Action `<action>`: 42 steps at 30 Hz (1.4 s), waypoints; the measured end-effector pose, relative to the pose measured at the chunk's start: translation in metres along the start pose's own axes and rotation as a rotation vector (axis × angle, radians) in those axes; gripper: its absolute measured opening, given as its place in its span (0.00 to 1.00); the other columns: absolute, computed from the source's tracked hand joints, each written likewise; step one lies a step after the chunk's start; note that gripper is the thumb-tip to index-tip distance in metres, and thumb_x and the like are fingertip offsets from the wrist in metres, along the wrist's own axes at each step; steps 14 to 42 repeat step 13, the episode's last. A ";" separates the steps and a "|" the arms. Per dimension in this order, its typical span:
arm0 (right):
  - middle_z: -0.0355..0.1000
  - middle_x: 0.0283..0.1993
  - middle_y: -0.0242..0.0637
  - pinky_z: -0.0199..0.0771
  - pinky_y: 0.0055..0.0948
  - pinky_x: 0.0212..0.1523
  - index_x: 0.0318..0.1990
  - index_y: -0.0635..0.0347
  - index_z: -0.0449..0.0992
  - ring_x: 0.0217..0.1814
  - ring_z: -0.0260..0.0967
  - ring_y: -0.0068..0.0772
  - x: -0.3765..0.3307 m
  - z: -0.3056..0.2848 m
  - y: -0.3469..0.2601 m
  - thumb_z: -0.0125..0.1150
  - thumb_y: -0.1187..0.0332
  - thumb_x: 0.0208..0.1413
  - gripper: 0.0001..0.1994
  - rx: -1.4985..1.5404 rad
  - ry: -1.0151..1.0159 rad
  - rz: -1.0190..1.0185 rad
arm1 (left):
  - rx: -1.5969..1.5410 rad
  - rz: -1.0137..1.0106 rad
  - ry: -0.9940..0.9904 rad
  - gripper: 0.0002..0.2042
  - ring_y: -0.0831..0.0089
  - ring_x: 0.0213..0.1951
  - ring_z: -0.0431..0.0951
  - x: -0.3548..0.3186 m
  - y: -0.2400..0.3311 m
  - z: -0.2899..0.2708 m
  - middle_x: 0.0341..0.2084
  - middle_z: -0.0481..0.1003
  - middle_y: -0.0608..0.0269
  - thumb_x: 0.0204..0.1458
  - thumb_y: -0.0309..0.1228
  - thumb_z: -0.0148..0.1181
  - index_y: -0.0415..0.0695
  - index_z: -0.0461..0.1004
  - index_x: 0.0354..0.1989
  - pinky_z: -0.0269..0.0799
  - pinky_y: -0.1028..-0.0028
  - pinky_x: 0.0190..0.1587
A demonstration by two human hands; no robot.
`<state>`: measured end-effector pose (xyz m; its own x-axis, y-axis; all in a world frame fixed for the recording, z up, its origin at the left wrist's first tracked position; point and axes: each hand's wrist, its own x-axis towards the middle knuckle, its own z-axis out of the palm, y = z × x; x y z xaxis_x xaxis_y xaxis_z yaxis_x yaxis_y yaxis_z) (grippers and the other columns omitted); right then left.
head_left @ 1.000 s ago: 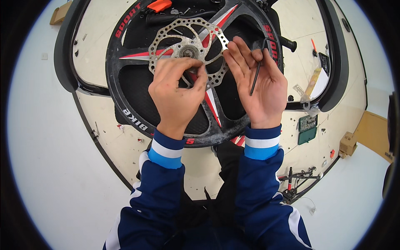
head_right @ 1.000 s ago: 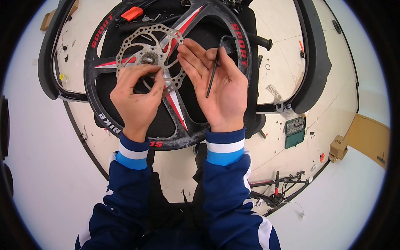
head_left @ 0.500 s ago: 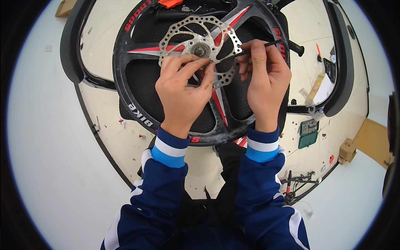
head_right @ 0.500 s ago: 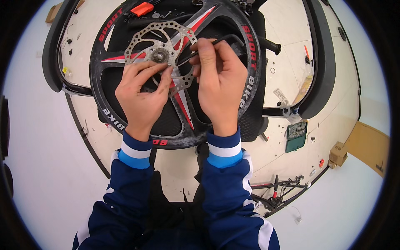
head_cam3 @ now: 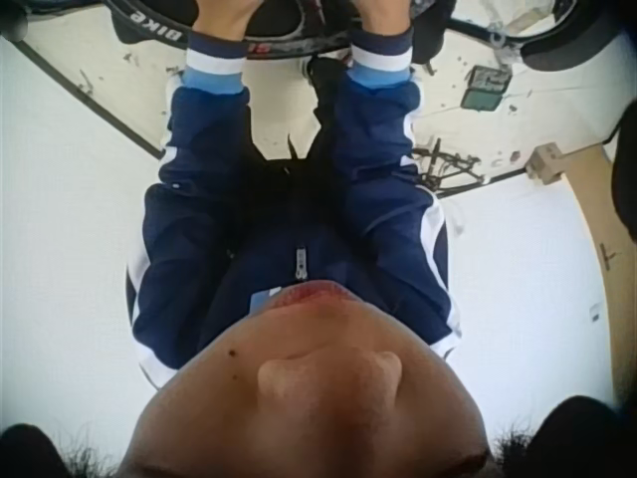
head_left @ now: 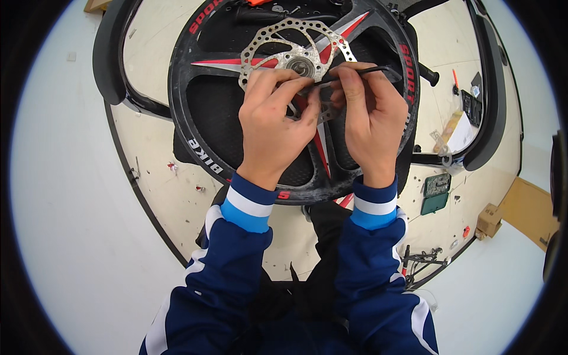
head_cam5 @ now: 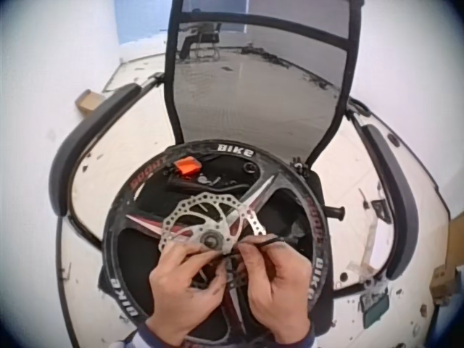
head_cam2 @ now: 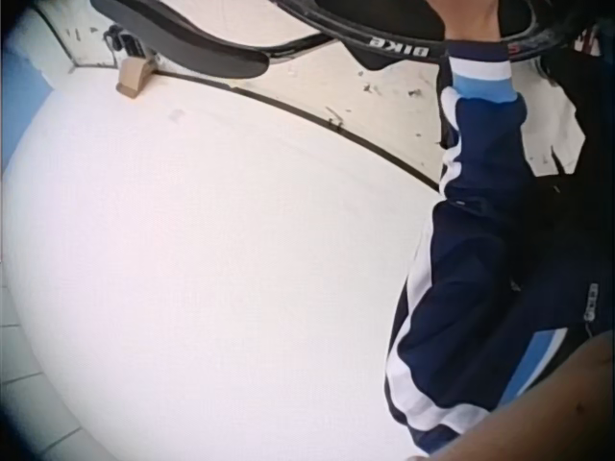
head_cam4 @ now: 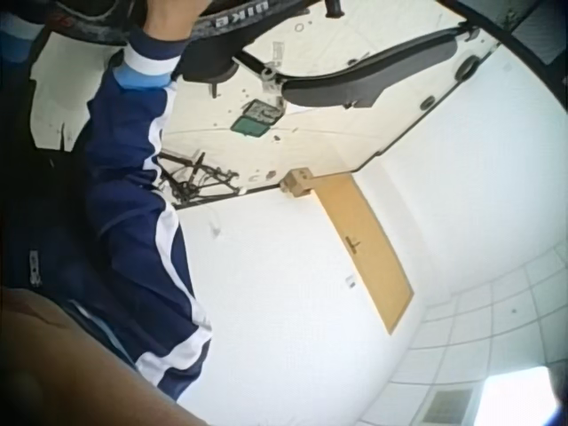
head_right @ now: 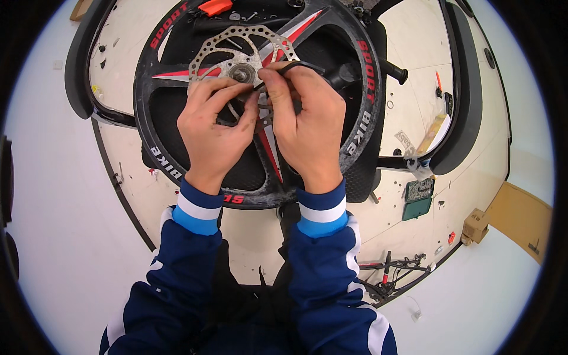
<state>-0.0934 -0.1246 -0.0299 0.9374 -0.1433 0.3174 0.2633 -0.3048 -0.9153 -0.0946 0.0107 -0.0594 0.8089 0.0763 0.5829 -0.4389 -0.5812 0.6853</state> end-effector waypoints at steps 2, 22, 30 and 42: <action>0.78 0.33 0.41 0.72 0.24 0.30 0.37 0.68 0.80 0.27 0.74 0.32 -0.001 -0.001 0.001 0.64 0.73 0.58 0.05 -0.055 -0.020 -0.035 | -0.002 -0.005 -0.007 0.10 0.65 0.34 0.79 -0.001 -0.002 0.000 0.31 0.78 0.62 0.41 0.22 0.71 0.41 0.83 0.34 0.74 0.72 0.39; 0.79 0.37 0.41 0.76 0.26 0.35 0.39 0.64 0.81 0.34 0.78 0.37 -0.003 -0.003 -0.002 0.64 0.75 0.56 0.05 -0.158 -0.087 -0.193 | -0.022 0.010 -0.035 0.08 0.61 0.35 0.78 0.000 -0.002 0.001 0.31 0.77 0.61 0.42 0.21 0.69 0.39 0.82 0.34 0.74 0.70 0.39; 0.79 0.37 0.41 0.76 0.26 0.35 0.39 0.64 0.81 0.34 0.78 0.37 -0.003 -0.003 -0.002 0.64 0.75 0.56 0.05 -0.158 -0.087 -0.193 | -0.022 0.010 -0.035 0.08 0.61 0.35 0.78 0.000 -0.002 0.001 0.31 0.77 0.61 0.42 0.21 0.69 0.39 0.82 0.34 0.74 0.70 0.39; 0.79 0.37 0.41 0.76 0.26 0.35 0.39 0.64 0.81 0.34 0.78 0.37 -0.003 -0.003 -0.002 0.64 0.75 0.56 0.05 -0.158 -0.087 -0.193 | -0.022 0.010 -0.035 0.08 0.61 0.35 0.78 0.000 -0.002 0.001 0.31 0.77 0.61 0.42 0.21 0.69 0.39 0.82 0.34 0.74 0.70 0.39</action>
